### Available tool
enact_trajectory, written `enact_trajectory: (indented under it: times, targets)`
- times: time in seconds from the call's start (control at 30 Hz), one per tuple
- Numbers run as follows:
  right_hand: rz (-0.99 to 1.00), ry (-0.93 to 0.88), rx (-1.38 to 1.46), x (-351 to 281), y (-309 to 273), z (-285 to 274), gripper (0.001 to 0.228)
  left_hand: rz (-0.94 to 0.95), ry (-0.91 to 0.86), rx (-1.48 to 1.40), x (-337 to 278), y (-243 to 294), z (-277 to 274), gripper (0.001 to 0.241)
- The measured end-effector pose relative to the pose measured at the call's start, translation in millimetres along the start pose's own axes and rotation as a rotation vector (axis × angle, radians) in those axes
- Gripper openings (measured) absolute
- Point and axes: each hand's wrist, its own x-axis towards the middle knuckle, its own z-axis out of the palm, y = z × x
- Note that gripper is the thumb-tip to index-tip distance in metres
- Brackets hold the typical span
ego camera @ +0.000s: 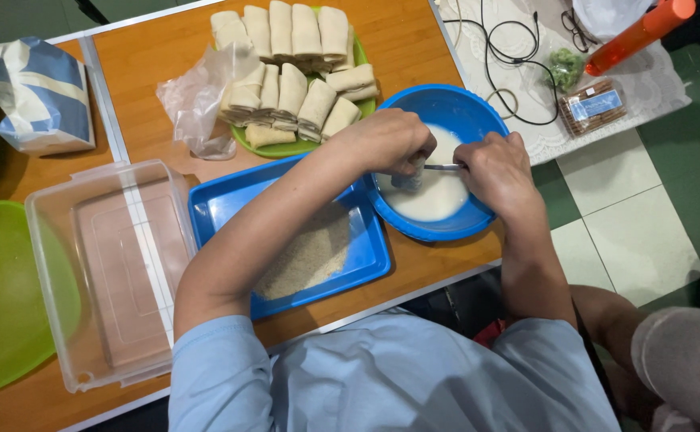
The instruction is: The recorder is dipping pastries into a batter and then coating them with breadcrumbs.
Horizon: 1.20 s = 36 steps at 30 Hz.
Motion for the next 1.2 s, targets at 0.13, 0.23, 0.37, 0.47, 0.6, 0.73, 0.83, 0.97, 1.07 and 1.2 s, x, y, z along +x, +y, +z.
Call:
enact_trajectory:
  times: [0.13, 0.23, 0.37, 0.47, 0.6, 0.73, 0.83, 0.97, 1.07, 1.2]
  targets:
    - [0.003, -0.008, -0.032, 0.3, -0.7, 1.3, 0.006, 0.013, 0.006, -0.016, -0.5, -1.5, 0.0, 0.018]
    - [0.004, -0.015, -0.062, 0.4, -1.1, 3.2, 0.005, 0.017, 0.013, -0.009, -1.2, -1.6, -0.1, 0.019]
    - [-0.018, 0.019, -0.068, -0.1, -0.7, 5.7, 0.006, 0.017, 0.030, -0.013, -2.7, 0.1, -1.8, 0.021]
    - [-0.025, 0.030, -0.066, -0.5, -0.1, 7.3, 0.008, 0.030, 0.065, -0.015, -3.9, -1.0, -0.9, 0.020]
    - [-0.017, 0.026, -0.033, -3.1, -2.5, 3.1, 0.012, 0.022, 0.080, -0.034, -4.9, 1.0, -2.7, 0.016]
    - [-0.011, 0.011, -0.003, -5.6, -5.0, -3.2, 0.017, -0.007, 0.077, -0.043, -6.2, 4.9, -4.5, 0.016]
    - [-0.011, 0.056, 0.019, -10.1, -8.7, -9.3, 0.018, 0.003, 0.103, -0.021, -7.8, 6.2, -6.4, 0.016]
    - [0.005, 0.243, 0.138, -20.7, -14.6, -17.8, 0.018, 0.074, 0.180, -0.049, -8.2, 7.6, -7.4, 0.021]
    - [0.010, 0.301, 0.232, -24.7, -18.1, -24.8, 0.020, 0.061, 0.192, -0.014, -7.1, 7.9, -6.4, 0.021]
    - [0.040, 0.295, 0.412, -27.4, -20.1, -26.7, 0.021, 0.069, 0.257, -0.055, -7.8, 7.3, -8.4, 0.024]
